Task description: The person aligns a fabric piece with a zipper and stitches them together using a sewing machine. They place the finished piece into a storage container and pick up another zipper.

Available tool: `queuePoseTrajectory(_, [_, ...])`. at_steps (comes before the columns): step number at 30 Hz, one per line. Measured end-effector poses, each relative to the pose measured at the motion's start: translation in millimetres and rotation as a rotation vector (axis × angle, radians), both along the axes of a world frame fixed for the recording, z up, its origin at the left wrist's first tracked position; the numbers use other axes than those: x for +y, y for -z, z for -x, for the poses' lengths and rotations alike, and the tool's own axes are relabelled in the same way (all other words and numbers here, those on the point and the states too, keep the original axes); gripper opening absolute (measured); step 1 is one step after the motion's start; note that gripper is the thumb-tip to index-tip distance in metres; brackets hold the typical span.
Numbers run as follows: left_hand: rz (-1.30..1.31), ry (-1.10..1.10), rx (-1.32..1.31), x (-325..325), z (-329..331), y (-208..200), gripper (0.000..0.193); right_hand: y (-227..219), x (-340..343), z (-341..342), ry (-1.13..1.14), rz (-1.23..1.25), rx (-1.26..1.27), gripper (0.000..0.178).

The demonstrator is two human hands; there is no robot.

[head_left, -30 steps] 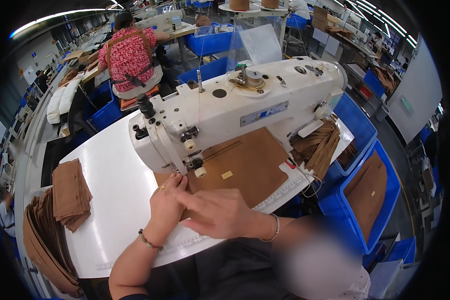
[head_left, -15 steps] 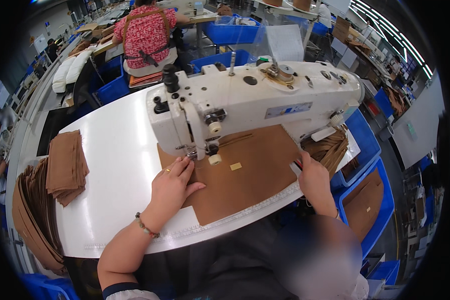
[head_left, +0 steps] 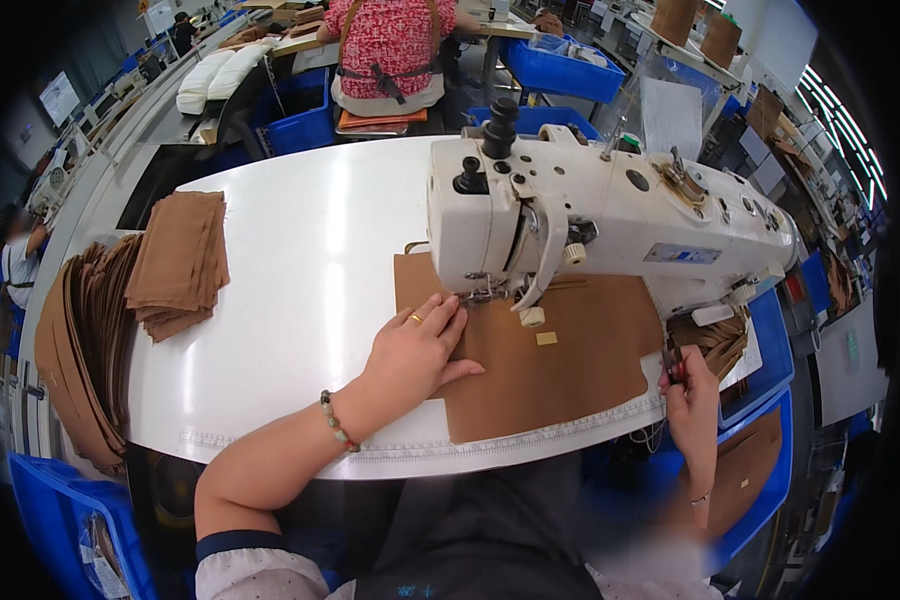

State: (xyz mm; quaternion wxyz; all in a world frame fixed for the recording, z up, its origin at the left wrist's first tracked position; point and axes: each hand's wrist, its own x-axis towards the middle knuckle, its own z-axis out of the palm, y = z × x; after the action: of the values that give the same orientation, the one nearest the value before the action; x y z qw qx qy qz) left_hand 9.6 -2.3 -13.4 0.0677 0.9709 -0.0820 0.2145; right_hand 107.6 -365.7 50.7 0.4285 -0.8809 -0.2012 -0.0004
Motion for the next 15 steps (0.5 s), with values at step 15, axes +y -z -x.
queuePoseTrajectory(15, [0.048, 0.115, 0.278, -51, 128, -18, 0.08, -6, 90, -13, -0.563, 0.307, 0.048, 0.031])
